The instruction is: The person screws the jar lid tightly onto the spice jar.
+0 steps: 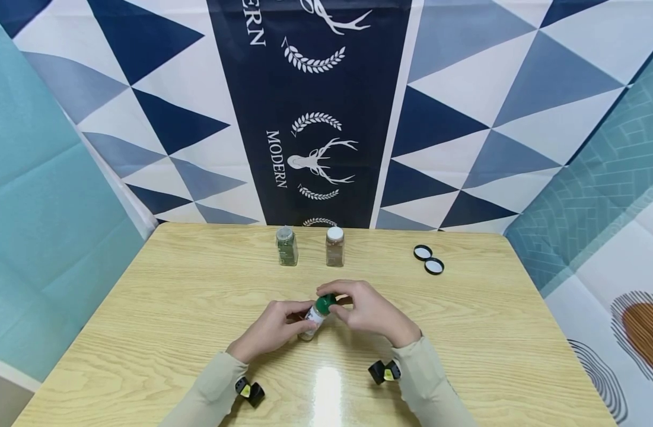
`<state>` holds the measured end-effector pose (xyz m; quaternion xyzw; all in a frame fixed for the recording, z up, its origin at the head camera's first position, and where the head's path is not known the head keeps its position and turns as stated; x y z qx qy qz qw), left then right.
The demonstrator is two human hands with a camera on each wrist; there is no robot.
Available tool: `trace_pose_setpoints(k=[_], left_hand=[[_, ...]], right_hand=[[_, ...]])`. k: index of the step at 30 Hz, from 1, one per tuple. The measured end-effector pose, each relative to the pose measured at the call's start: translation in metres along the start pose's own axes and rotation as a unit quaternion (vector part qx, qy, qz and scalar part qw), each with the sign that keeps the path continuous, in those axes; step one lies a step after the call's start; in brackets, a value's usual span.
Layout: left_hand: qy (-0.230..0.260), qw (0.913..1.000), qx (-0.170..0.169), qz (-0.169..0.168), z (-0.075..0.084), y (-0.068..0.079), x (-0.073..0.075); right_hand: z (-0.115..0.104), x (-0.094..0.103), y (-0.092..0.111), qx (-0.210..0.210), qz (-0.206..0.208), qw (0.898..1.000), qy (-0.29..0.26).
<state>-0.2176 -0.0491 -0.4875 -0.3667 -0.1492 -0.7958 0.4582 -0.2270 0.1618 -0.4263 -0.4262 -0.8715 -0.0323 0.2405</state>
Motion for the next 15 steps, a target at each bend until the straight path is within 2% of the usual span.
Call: trace_pose_setpoints(k=[15], left_hand=[[0.002, 1.0, 0.0, 0.001, 0.0004, 0.0, -0.0001]], right_hand=[[0.0026, 0.001, 0.0006, -0.008, 0.009, 0.999, 0.03]])
Point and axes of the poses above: each hand's wrist, its own y-axis away from the middle knuckle, its own x-axis out of the back of the hand, z = x × y, the point moved 3 cm from there along -y, towards the middle knuckle, and after that the axes turned 14 degrees about -y, right-handed, at the moved point
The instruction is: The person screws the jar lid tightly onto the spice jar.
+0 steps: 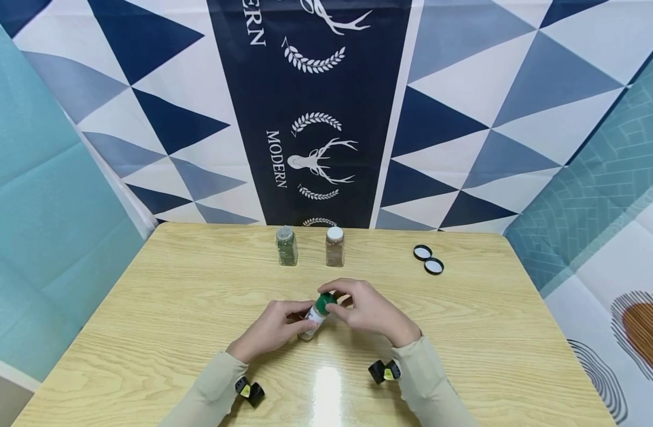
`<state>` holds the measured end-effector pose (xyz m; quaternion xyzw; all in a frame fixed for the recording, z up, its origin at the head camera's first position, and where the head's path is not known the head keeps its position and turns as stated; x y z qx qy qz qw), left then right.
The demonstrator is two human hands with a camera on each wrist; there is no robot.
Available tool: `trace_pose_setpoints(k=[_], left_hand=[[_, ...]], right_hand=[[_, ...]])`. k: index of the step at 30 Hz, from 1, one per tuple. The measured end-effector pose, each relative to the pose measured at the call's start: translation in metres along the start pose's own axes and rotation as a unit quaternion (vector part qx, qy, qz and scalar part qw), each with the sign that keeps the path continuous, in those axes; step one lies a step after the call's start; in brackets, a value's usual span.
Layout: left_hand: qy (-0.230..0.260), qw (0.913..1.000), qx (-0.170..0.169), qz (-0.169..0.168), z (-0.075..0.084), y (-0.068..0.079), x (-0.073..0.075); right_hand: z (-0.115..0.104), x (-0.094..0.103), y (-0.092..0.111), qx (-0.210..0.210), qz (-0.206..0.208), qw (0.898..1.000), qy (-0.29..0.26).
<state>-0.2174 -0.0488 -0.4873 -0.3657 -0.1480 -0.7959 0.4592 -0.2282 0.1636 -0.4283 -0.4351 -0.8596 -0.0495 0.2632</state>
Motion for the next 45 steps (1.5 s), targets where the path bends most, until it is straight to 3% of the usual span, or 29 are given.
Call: trace_pose_setpoints(k=[11, 18, 31, 45], left_hand=[[-0.001, 1.0, -0.002, -0.002, 0.0003, -0.0008, 0.0], [-0.004, 1.0, -0.006, -0.003, -0.0001, 0.0, 0.0], [-0.001, 1.0, -0.005, -0.006, -0.0016, -0.0002, -0.0004], [-0.004, 1.0, -0.005, -0.007, -0.001, 0.0002, -0.0009]], right_hand=[[-0.0007, 0.0083, 0.0025, -0.052, 0.038, 0.998, -0.017], [-0.0055, 0.0037, 0.0015, -0.022, 0.008, 0.999, -0.048], [-0.0061, 0.0002, 0.0011, 0.015, -0.04, 0.998, -0.046], [-0.0053, 0.0004, 0.0011, 0.009, -0.019, 1.0, -0.017]])
Point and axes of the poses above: each hand's wrist, its own y-axis away from the middle knuckle, its own x-axis out of the back of the hand, z = x × y, the point moved 3 cm from there along -y, towards the middle knuckle, and after that the axes turned 14 degrees about -y, right-handed, at the moved point
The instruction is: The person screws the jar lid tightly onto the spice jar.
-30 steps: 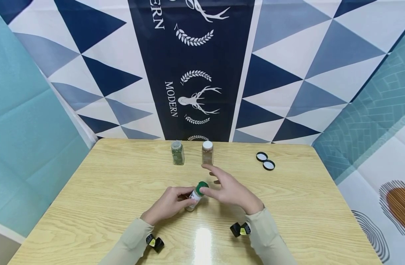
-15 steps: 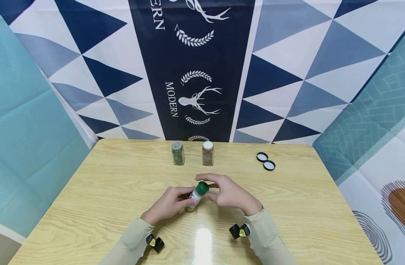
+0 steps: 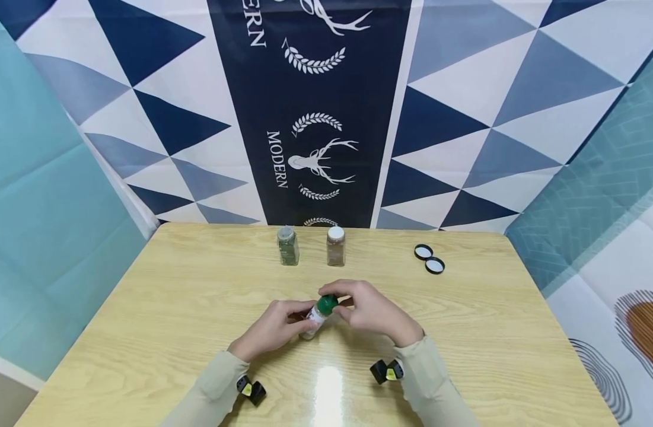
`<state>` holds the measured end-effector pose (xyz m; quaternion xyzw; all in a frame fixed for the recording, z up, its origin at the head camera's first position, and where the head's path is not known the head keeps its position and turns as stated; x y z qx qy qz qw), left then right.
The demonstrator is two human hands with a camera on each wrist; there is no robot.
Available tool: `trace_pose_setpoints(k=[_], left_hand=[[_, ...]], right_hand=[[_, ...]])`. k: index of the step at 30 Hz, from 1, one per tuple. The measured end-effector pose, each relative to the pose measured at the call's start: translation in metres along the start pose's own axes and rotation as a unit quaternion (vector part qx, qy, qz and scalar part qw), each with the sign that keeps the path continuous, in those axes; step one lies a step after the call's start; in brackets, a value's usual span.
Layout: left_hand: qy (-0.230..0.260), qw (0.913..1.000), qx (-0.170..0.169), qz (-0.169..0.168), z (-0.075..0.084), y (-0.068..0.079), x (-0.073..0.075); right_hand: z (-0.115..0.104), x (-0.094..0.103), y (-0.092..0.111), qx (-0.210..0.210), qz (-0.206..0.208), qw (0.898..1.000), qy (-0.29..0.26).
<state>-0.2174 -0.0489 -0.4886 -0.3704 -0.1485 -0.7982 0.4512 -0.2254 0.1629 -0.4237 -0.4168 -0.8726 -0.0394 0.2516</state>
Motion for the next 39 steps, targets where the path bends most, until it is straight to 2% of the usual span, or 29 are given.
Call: trace_pose_setpoints(k=[18, 26, 31, 35, 39], left_hand=[[-0.006, 1.0, 0.004, -0.001, -0.001, 0.006, 0.004], [-0.007, 0.9999, 0.008, 0.0, -0.001, 0.006, 0.005], [-0.007, 0.9999, -0.009, -0.002, 0.002, 0.002, 0.003], [-0.017, 0.9996, -0.024, -0.002, 0.005, -0.001, 0.001], [-0.023, 0.9996, -0.013, -0.005, 0.005, 0.0, 0.0]], right_hand=[[-0.002, -0.003, -0.003, -0.005, 0.0, 1.0, 0.007], [-0.003, 0.004, -0.001, -0.026, 0.04, 0.999, 0.0], [-0.003, 0.009, 0.002, -0.016, 0.048, 0.999, 0.002], [-0.005, 0.011, 0.007, 0.006, 0.038, 0.999, 0.013], [-0.008, 0.007, 0.01, 0.034, 0.02, 0.998, 0.045]])
Point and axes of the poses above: each hand's wrist, its own y-axis away from the middle knuckle, its own x-axis out of the back of the hand, z = x × y, the point moved 3 cm from there along -y, towards the middle knuckle, and after that the axes turned 14 degrees about -y, right-handed, at the moved point
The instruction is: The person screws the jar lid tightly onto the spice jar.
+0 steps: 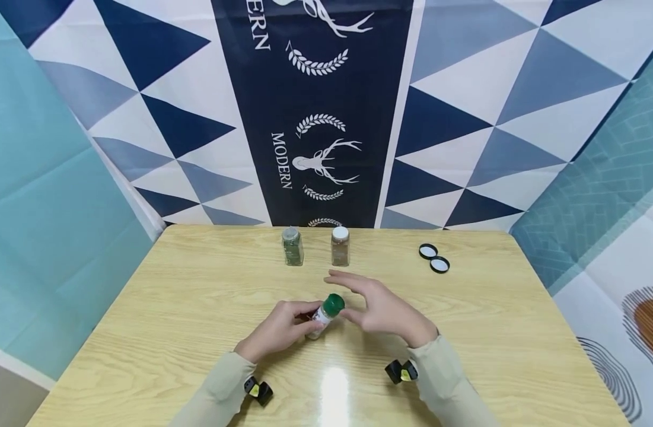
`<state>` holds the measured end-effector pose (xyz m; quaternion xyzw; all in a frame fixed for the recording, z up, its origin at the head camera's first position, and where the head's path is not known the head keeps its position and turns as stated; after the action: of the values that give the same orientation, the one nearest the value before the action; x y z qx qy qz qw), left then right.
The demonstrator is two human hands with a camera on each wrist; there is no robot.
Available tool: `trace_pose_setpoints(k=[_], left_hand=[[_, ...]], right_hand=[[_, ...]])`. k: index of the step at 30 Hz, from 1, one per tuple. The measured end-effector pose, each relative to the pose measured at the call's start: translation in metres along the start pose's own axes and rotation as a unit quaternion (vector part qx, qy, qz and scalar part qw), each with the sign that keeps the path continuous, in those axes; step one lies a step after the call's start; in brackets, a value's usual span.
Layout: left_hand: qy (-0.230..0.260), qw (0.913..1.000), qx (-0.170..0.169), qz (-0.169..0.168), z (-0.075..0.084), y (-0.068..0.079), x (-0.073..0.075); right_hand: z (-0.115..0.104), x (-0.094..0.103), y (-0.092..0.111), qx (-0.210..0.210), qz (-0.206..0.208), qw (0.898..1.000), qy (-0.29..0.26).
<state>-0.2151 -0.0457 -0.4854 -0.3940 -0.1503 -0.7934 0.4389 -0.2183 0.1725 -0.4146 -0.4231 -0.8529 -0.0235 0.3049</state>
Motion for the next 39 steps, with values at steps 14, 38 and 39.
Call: trace_pose_setpoints(k=[14, 38, 39], left_hand=[[0.002, 0.9999, 0.015, -0.008, -0.002, 0.0, -0.001], [0.02, 0.9998, -0.001, 0.001, 0.0, 0.001, 0.001], [0.023, 0.9997, -0.002, 0.003, 0.0, 0.001, 0.001]], right_hand=[[0.0, -0.003, 0.002, 0.012, -0.017, 1.0, 0.011], [0.008, -0.012, -0.003, -0.013, 0.023, 0.999, -0.036], [0.008, -0.012, -0.003, -0.015, 0.023, 0.999, -0.038]])
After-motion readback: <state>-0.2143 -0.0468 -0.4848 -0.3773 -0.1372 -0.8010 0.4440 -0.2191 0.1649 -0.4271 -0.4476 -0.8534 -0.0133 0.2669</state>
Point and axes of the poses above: each hand's wrist, its own y-axis away from the middle knuckle, its own x-axis out of the back of the hand, z = x × y, the point moved 3 cm from there along -y, towards the middle knuckle, and after that the axes turned 14 degrees about -y, right-handed, at the moved point
